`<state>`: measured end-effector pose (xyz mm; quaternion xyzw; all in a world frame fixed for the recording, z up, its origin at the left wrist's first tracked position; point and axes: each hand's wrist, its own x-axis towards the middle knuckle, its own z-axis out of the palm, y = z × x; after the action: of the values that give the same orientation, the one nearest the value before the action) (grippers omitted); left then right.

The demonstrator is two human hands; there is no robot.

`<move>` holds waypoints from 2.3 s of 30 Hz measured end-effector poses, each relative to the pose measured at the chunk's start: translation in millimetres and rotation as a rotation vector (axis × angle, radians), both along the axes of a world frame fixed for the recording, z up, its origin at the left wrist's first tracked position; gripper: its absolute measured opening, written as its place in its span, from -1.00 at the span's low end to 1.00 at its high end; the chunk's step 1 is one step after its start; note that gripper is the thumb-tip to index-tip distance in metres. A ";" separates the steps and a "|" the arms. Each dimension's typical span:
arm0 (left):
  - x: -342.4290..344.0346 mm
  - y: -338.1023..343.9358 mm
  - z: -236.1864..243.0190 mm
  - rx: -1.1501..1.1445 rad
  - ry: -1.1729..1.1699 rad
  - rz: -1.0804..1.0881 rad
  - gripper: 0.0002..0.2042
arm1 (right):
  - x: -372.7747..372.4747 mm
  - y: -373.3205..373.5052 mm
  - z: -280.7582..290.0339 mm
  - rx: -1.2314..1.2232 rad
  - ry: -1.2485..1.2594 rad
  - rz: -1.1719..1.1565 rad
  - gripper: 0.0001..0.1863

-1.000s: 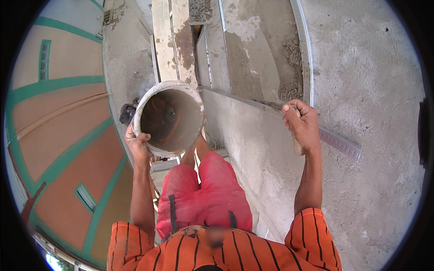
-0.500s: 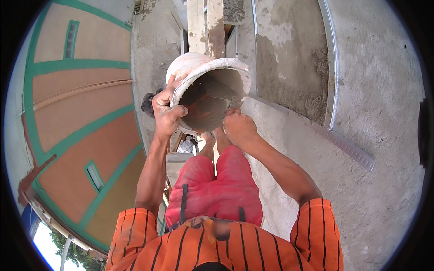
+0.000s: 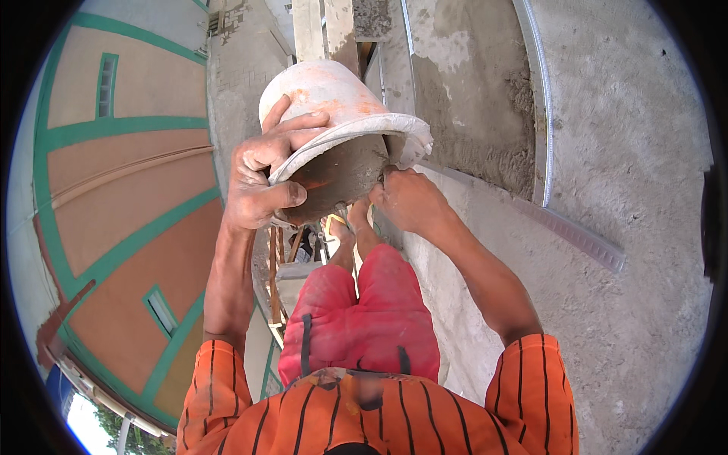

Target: The person scoops wet cement from a bucket using a trowel and applies it to a curved wall surface. They repeatedly smooth the cement along the wall and occasionally use their hand to wipe or adjust the surface.

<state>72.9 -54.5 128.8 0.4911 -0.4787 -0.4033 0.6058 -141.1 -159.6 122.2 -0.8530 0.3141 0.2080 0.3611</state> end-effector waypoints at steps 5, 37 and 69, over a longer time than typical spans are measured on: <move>16.2 -8.9 23.6 -0.024 0.232 0.152 -0.70 | 11.8 26.0 14.0 0.177 -0.181 -0.085 -0.64; 17.8 79.9 -63.1 0.076 0.479 0.702 -0.42 | -53.2 56.4 11.2 0.343 -0.479 -0.157 -0.66; -75.6 191.3 -183.2 1.060 0.604 0.909 -0.81 | -287.2 142.5 -137.6 0.493 0.458 -0.978 -0.73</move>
<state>-2.7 136.8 -54.4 0.7335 0.2148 -0.4070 0.5002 -428.3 -17.1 -15.3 -0.4336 0.6831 0.2631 0.5256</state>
